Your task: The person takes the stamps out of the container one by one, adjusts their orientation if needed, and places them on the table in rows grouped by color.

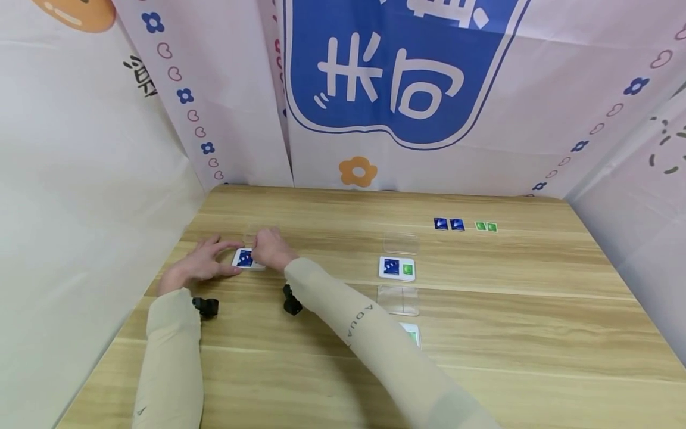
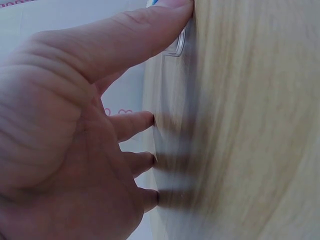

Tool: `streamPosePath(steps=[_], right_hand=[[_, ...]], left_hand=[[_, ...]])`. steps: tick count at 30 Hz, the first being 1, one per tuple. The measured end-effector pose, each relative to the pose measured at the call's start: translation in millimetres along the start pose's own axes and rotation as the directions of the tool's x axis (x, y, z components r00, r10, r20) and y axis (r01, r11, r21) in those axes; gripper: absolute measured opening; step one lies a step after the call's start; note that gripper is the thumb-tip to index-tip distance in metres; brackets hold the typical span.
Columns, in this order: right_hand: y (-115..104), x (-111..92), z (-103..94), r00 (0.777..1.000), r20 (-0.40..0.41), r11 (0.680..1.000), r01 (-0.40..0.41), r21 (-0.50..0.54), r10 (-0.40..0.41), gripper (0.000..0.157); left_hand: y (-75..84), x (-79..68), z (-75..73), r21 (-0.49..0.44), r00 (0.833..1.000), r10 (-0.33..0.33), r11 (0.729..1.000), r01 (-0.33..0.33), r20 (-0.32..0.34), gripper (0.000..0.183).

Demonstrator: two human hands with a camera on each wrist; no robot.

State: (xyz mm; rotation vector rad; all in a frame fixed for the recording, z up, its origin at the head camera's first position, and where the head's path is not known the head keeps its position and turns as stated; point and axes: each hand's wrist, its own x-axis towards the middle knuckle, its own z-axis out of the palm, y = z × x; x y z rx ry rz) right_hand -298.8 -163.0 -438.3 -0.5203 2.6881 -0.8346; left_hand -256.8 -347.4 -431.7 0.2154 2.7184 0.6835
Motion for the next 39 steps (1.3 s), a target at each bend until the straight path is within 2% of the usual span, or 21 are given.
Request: streamPosePath(steps=[7,11,14,18,25,33,39], right_hand=[[0.7,-2.0,-1.2,1.0,-0.008,1.0,-0.003,0.002,0.003,0.038],[2.3,-2.0,-1.7,1.0,0.018,0.999,0.014,0.043,-0.015,0.04],[3.6,-2.5,-3.2,0.999,0.032,0.993,0.028,0.11,-0.032,0.04],[4.9,-6.5,-7.0,0.998,0.017,0.981,0.05,0.186,-0.054,0.031],[4.8,-13.7,-13.8,0.997,0.008,0.972,0.071,0.222,-0.074,0.014],[3.2,-15.5,-23.2,0.992,-0.001,0.95,0.121,0.289,-0.126,0.007],[0.4,-19.1,-32.1,0.992,0.001,0.948,0.119,0.294,-0.125,0.008]], left_hand=[[-0.2,0.0,0.7,0.018,1.0,0.002,1.0,-0.002,-0.002,0.068],[-0.7,-0.5,1.0,0.004,1.0,-0.003,1.0,0.003,0.003,0.069],[-0.9,-0.3,0.9,0.001,1.0,-0.007,1.0,0.007,0.008,0.07],[-0.9,0.3,0.6,0.012,1.0,-0.001,1.0,0.001,0.011,0.07],[-1.0,-0.4,0.3,0.004,1.0,-0.002,1.0,0.002,0.012,0.07],[-0.1,-0.2,-1.7,0.018,1.0,-0.001,1.0,0.001,0.017,0.077],[-1.5,1.1,-1.9,0.031,1.0,-0.006,0.999,0.005,0.023,0.08]])
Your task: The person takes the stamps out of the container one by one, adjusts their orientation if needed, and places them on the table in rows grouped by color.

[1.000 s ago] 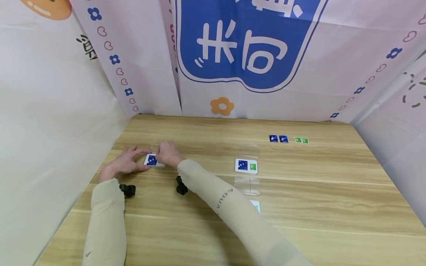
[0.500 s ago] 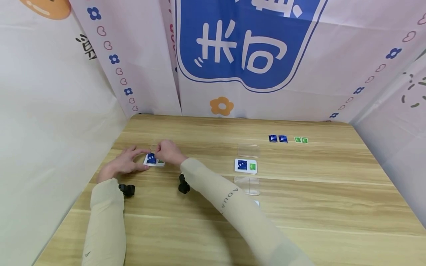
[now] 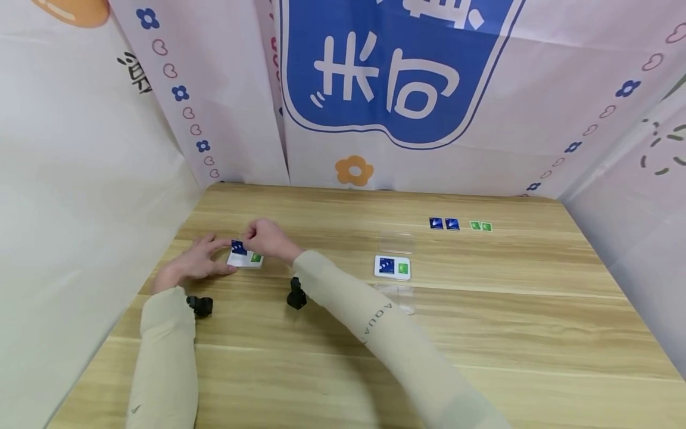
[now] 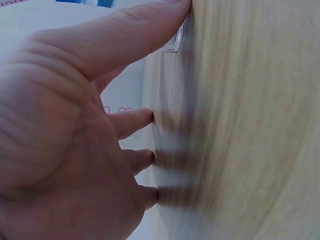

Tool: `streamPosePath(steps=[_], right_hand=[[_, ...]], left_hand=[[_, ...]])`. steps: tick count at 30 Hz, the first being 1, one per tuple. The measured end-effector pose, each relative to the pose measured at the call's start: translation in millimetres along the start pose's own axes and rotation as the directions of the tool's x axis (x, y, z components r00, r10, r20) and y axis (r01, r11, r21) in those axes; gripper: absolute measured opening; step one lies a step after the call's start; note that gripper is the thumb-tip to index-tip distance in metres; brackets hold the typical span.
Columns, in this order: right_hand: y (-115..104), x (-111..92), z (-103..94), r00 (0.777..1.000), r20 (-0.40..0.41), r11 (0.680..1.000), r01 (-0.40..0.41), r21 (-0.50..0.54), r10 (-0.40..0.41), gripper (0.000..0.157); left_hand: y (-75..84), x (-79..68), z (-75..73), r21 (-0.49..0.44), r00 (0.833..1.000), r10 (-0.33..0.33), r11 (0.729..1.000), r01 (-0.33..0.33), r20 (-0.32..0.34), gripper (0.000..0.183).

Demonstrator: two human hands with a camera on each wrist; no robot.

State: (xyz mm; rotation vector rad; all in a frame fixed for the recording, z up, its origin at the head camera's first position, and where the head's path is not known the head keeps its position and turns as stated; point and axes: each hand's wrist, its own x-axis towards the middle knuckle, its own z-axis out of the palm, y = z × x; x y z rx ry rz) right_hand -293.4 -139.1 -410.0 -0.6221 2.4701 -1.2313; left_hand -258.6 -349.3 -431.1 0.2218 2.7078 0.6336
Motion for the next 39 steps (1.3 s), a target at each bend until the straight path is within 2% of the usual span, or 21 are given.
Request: streamPosePath(steps=[11,20,27,35,39], right_hand=[[-6.4,-12.3,-12.1,0.999,0.01,0.999,0.038,-0.022,-0.038,0.008],[-2.0,-23.1,-24.7,0.996,-0.018,0.994,0.091,-0.057,-0.092,0.008],[4.2,-30.6,-33.4,0.992,-0.017,0.992,0.127,-0.026,-0.128,0.003],[12.8,-38.0,-46.2,0.993,-0.029,0.993,0.118,0.008,-0.118,0.005],[16.8,-43.4,-57.6,0.992,-0.035,0.992,0.121,0.047,-0.119,0.002]], left_hand=[[0.5,-4.1,0.4,-0.021,1.0,0.0,1.0,0.0,0.004,0.079],[1.9,-2.0,1.2,-0.002,0.999,0.037,0.999,-0.037,-0.017,0.073],[-1.6,-1.2,4.1,0.028,0.998,0.052,0.998,-0.052,-0.028,0.073],[-5.7,-1.8,5.0,0.041,0.997,0.064,0.997,-0.062,-0.038,0.074],[-2.5,-1.0,4.1,0.022,0.998,0.059,0.998,-0.058,-0.036,0.074]])
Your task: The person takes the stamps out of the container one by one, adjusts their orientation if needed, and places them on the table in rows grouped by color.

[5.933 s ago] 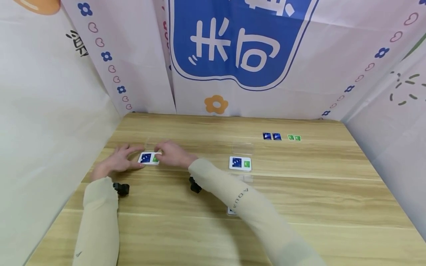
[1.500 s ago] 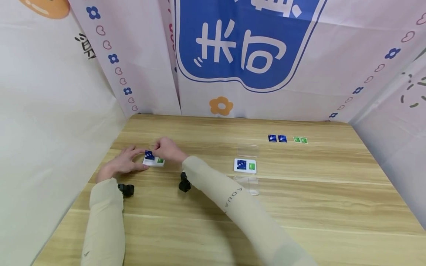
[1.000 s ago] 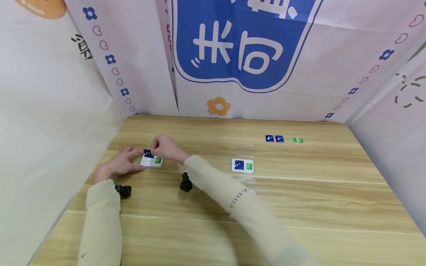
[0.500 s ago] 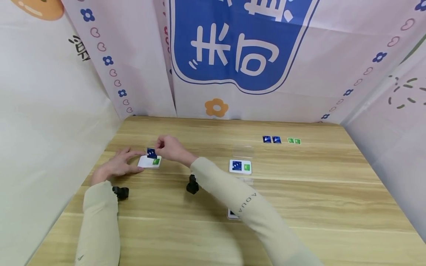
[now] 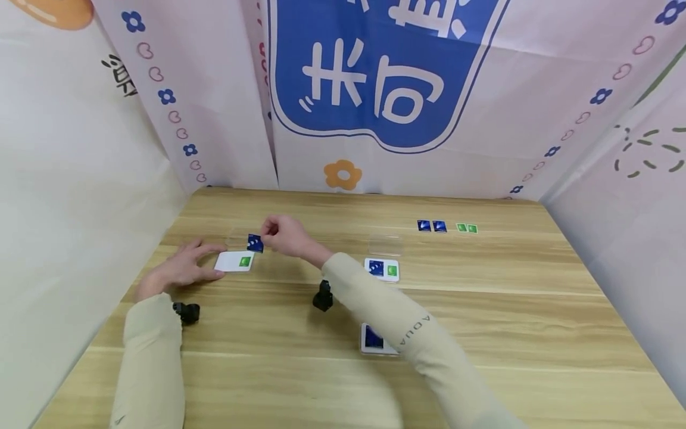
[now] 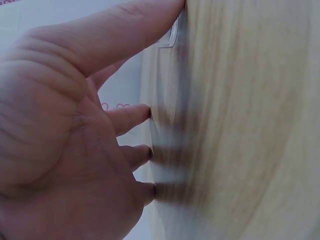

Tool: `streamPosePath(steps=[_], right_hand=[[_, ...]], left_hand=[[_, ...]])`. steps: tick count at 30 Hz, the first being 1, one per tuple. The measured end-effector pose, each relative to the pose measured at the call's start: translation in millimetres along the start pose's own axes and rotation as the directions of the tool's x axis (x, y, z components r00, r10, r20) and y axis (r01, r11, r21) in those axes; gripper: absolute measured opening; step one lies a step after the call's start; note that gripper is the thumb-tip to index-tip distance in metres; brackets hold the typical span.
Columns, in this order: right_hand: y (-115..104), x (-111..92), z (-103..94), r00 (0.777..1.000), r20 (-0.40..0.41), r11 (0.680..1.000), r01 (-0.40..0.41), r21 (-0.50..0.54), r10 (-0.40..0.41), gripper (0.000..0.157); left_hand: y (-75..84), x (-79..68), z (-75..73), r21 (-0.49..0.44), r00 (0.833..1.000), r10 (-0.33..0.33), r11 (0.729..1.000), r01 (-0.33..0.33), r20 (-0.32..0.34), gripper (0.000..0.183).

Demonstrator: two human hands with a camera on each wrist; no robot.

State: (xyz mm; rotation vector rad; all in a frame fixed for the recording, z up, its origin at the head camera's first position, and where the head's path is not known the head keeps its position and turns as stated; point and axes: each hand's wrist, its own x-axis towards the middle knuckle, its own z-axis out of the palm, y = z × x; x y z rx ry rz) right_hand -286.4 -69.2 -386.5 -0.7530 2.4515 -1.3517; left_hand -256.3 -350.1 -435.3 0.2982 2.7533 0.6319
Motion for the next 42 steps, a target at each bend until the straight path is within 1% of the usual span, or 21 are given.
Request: streamPosePath(steps=[4,12,18,24,30,37,42], right_hand=[[1.6,-4.4,-7.5,1.0,-0.016,1.0,-0.003,-0.003,0.003,0.005],[5.8,-10.8,-20.6,1.0,-0.017,1.0,-0.009,-0.01,0.009,0.004],[14.6,-15.6,-33.3,0.999,-0.032,1.0,-0.006,-0.009,0.005,0.004],[24.6,-20.7,-46.5,0.999,-0.041,1.0,-0.005,0.02,0.006,0.007],[29.6,-25.8,-57.0,0.999,-0.053,0.998,-0.001,0.055,0.004,0.009],[36.8,-28.8,-69.5,0.996,-0.084,1.0,-0.011,0.029,0.013,0.01],[43.2,-31.7,-79.7,0.994,-0.104,0.999,-0.033,0.031,0.036,0.011]], left_hand=[[3.1,-1.2,-1.3,-0.022,1.0,-0.007,1.0,0.007,0.0,0.074],[3.3,-2.2,-1.3,-0.032,0.999,-0.035,0.999,0.035,0.011,0.075],[2.8,-1.6,-1.8,-0.025,1.0,-0.017,1.0,0.017,0.002,0.075],[2.0,-2.0,-2.2,-0.021,1.0,-0.023,1.0,0.023,0.008,0.075],[0.7,-1.9,-2.2,-0.015,1.0,-0.023,1.0,0.024,0.008,0.075],[0.7,-2.0,-2.2,-0.028,0.999,-0.032,0.999,0.032,0.014,0.075],[0.3,-2.0,-1.9,-0.034,0.999,-0.032,0.999,0.033,0.014,0.075]])
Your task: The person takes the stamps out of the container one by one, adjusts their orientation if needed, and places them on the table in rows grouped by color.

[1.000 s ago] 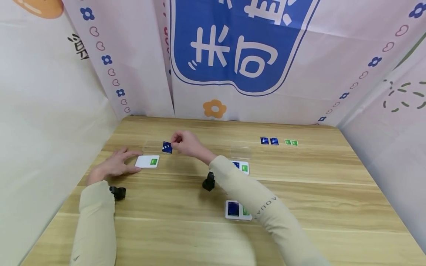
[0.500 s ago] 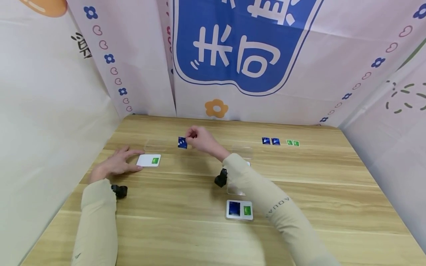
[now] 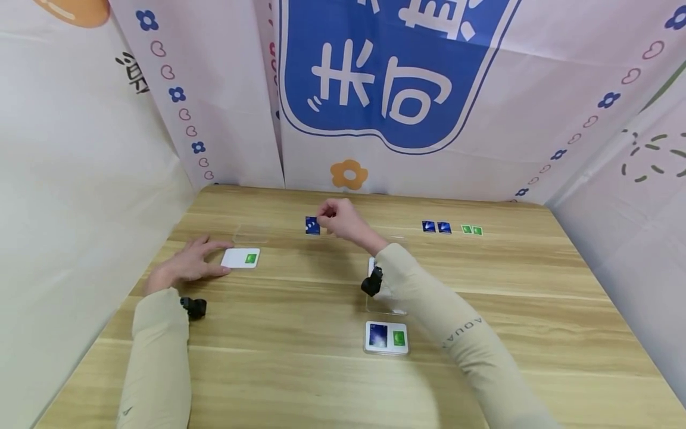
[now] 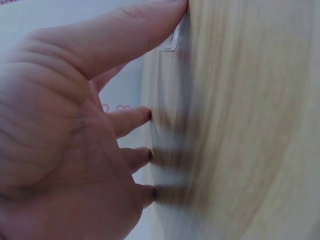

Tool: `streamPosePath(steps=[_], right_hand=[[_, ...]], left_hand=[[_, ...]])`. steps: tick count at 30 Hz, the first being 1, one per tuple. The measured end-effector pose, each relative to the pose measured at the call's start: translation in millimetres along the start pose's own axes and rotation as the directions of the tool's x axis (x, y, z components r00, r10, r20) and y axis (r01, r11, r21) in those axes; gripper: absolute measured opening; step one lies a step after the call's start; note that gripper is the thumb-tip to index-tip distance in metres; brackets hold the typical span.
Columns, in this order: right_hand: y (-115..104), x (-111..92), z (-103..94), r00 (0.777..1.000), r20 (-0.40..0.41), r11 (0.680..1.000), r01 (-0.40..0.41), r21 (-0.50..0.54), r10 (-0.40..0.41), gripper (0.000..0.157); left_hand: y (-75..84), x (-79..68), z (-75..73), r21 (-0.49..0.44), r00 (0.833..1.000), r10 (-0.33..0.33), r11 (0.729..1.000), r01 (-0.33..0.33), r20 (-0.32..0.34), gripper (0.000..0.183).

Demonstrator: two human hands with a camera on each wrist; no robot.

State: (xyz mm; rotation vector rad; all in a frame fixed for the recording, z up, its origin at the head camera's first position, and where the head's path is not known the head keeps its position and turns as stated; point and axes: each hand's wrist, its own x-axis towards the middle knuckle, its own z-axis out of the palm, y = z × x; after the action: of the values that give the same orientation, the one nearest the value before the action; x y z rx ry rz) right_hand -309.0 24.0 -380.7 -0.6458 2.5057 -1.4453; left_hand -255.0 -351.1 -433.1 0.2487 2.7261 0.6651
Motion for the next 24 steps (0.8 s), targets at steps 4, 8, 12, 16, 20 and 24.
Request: streamPosePath(steps=[4,8,12,16,20,24], right_hand=[[5.2,-2.1,-9.2,1.0,-0.011,1.0,-0.022,0.012,0.022,0.011],[9.9,-4.7,-19.9,0.999,-0.027,0.999,-0.034,0.015,0.034,0.012],[14.8,-5.9,-28.3,0.998,-0.049,0.999,-0.05,-0.002,0.05,0.012],[19.1,-7.0,-36.6,0.996,-0.049,0.998,-0.07,-0.006,0.07,0.012],[25.4,-7.8,-43.5,0.996,-0.043,0.997,-0.08,-0.015,0.08,0.013],[33.4,-9.0,-49.7,0.994,-0.052,0.995,-0.096,-0.022,0.095,0.014]], left_hand=[[0.1,0.1,-0.6,0.002,1.0,0.004,1.0,-0.004,-0.004,0.074],[0.4,1.1,-1.4,0.006,1.0,0.004,1.0,-0.004,0.004,0.075],[-0.7,1.5,-0.3,0.008,1.0,0.007,1.0,-0.007,0.001,0.076],[-0.4,2.5,-0.8,0.01,1.0,0.004,1.0,-0.004,0.002,0.076],[-0.7,2.8,-1.7,0.014,1.0,0.0,1.0,0.0,0.007,0.077],[-1.7,3.4,-0.6,0.014,1.0,0.002,1.0,-0.002,0.003,0.076]])
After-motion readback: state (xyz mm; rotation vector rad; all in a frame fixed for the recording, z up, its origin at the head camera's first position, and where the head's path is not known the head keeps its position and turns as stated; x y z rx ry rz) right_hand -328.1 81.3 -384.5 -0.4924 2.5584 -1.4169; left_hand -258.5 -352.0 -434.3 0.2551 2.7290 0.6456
